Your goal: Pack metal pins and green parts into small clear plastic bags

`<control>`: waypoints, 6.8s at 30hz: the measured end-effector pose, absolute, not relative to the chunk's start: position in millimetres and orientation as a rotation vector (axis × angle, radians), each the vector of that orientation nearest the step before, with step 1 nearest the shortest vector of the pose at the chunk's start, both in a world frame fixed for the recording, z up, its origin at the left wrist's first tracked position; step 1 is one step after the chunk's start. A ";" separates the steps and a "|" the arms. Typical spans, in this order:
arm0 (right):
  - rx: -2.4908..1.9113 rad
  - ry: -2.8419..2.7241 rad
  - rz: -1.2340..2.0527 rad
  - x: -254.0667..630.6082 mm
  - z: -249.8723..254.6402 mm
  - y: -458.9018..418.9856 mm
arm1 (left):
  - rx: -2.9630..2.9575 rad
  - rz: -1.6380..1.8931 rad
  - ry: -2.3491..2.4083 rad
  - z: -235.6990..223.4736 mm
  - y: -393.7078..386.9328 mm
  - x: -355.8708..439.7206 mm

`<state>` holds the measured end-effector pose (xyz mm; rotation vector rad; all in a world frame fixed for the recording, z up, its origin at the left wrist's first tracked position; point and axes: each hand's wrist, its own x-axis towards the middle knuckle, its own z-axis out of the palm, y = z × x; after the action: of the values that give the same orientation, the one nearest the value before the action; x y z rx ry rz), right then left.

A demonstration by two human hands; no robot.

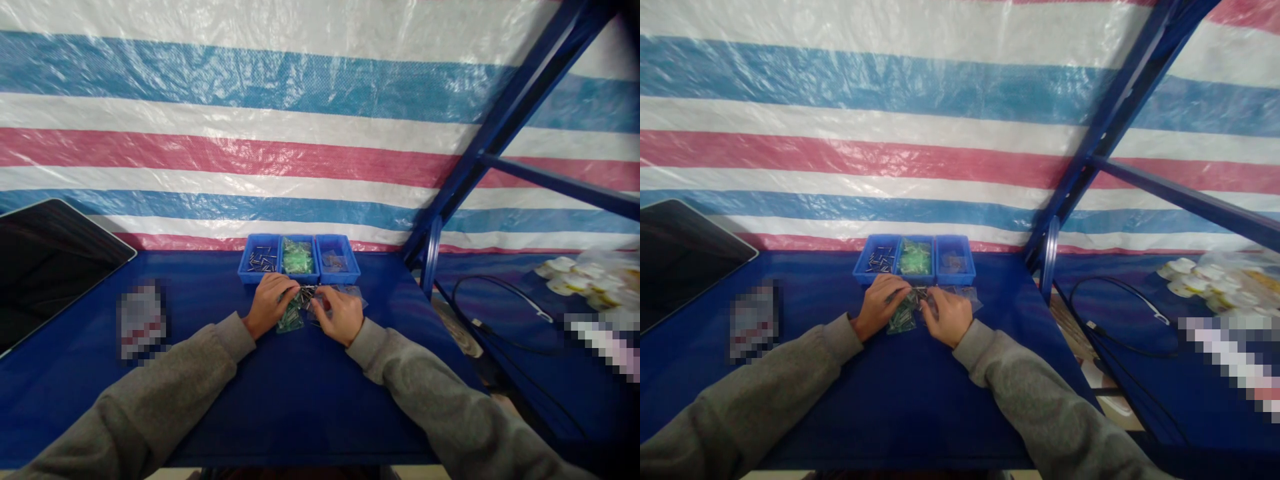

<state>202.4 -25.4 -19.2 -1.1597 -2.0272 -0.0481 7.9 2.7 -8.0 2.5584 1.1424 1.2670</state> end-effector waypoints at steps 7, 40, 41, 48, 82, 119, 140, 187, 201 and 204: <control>-1.036 -1.937 -0.074 208.0 -23.7 -8.8 | 2.546 1.304 1.136 -5.9 1.4 9.7; -1.025 -2.021 0.135 203.8 -27.8 -12.2 | 2.575 1.192 0.999 -6.6 1.4 10.4; -1.024 -2.024 0.135 203.8 -27.3 -12.3 | 2.575 1.190 1.002 -6.5 1.4 10.4; -1.054 -2.019 0.136 204.4 -25.6 -13.0 | 2.579 1.130 0.997 -7.6 2.8 9.9; -1.006 -2.056 0.120 205.0 -30.2 -10.5 | 2.592 1.150 1.005 -6.7 0.1 10.2; -1.009 -2.113 0.118 204.9 -30.6 -10.4 | 2.612 1.036 1.026 -6.8 -1.1 11.7; -1.001 -2.038 0.174 204.7 -27.3 -13.3 | 2.648 1.006 1.010 -6.9 -1.1 9.7; -0.964 -2.176 0.198 204.6 -34.9 -6.7 | 2.698 0.930 1.045 -7.3 0.3 11.4; -0.968 -2.189 0.184 204.4 -31.9 -8.9 | 2.701 0.928 1.038 -7.4 0.1 11.6; -0.978 -2.170 0.180 204.6 -31.4 -9.0 | 2.695 0.937 1.035 -7.3 0.3 11.8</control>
<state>204.6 -9.0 -31.4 -0.9782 -2.1699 0.1802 11.8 0.3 -7.3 2.6950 1.0347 0.9375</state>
